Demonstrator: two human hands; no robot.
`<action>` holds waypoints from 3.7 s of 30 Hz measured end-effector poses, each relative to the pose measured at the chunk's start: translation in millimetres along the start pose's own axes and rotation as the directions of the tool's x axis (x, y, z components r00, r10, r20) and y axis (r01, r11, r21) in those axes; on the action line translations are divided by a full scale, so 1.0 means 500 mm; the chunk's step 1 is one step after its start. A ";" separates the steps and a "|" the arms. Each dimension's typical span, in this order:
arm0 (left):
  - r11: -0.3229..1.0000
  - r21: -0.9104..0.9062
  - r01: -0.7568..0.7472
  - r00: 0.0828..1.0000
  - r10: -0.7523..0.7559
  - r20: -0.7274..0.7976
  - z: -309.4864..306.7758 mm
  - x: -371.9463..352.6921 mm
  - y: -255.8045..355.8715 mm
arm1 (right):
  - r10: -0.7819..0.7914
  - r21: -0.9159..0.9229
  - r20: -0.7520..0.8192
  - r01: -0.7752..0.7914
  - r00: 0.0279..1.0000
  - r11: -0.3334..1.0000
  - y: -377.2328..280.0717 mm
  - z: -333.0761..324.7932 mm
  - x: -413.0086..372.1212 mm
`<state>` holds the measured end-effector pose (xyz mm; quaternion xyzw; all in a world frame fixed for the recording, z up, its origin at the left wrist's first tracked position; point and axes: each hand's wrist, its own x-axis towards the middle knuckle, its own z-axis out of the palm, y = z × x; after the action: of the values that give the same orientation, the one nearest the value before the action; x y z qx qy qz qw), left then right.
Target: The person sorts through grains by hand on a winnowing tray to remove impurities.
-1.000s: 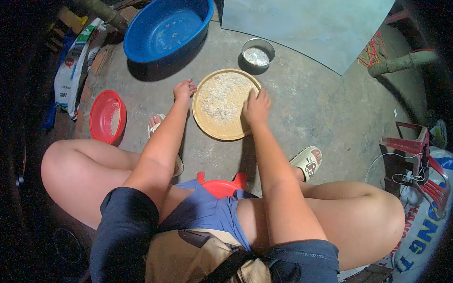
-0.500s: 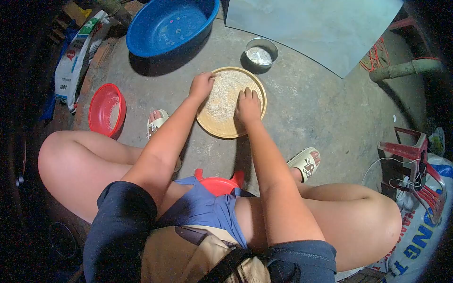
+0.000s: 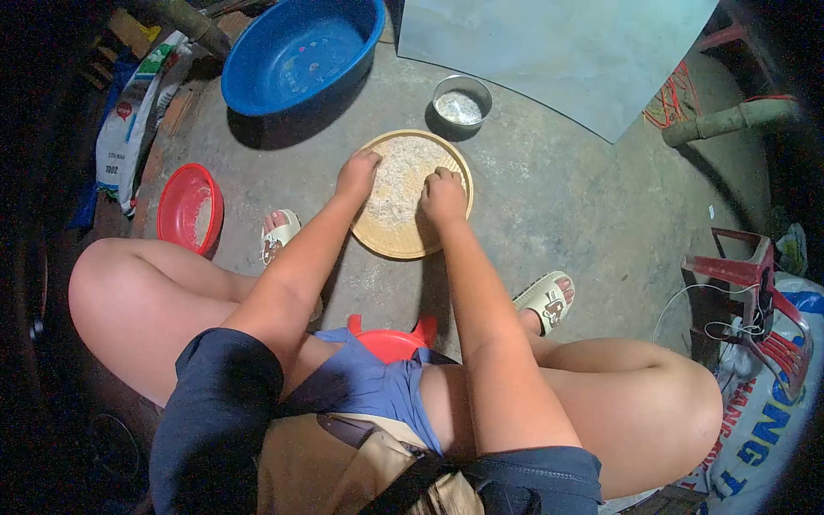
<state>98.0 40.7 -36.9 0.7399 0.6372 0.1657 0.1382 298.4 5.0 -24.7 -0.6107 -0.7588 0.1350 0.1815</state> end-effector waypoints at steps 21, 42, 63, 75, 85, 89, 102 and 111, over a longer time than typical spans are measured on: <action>0.977 -0.201 0.066 0.982 -0.100 -0.162 -0.056 -0.057 0.050 | 0.487 0.717 0.697 -0.539 0.527 -0.442 -0.056 0.054 0.141; 0.938 -0.345 0.029 0.879 -0.188 -0.438 -0.139 -0.025 0.097 | 0.113 0.480 0.875 -0.815 0.470 -0.326 -0.107 0.179 0.236; 0.662 -0.669 0.337 0.919 -0.384 0.083 -0.046 -0.037 0.079 | 0.536 0.701 0.675 -0.669 0.508 -0.249 -0.025 0.093 0.158; 0.929 -0.269 0.254 0.952 -0.289 -0.100 -0.014 -0.091 0.049 | 0.443 0.633 0.772 -0.492 0.456 -0.597 0.028 0.045 0.148; 0.931 -0.241 0.275 0.951 -0.300 -0.074 -0.004 -0.077 0.046 | 0.560 0.744 0.646 -0.262 0.519 -0.615 0.053 -0.092 0.311; 0.949 -0.194 0.250 0.954 -0.275 -0.118 -0.009 -0.077 0.048 | 0.829 0.886 0.444 -0.304 0.341 -0.350 0.006 -0.131 0.262; 0.292 -0.821 0.491 0.770 -0.586 0.252 0.035 -0.026 0.020 | -0.212 0.124 -0.108 0.225 0.971 0.966 -0.028 0.046 -0.007; -0.317 -0.774 0.548 0.670 -0.386 0.634 0.038 -0.012 0.046 | 0.210 0.573 0.034 -0.191 0.977 0.797 -0.152 0.033 0.044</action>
<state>125.9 31.3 -44.8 0.0862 0.5431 0.4475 0.7052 220.3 10.2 -4.4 -0.6069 -0.6110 0.3656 0.3532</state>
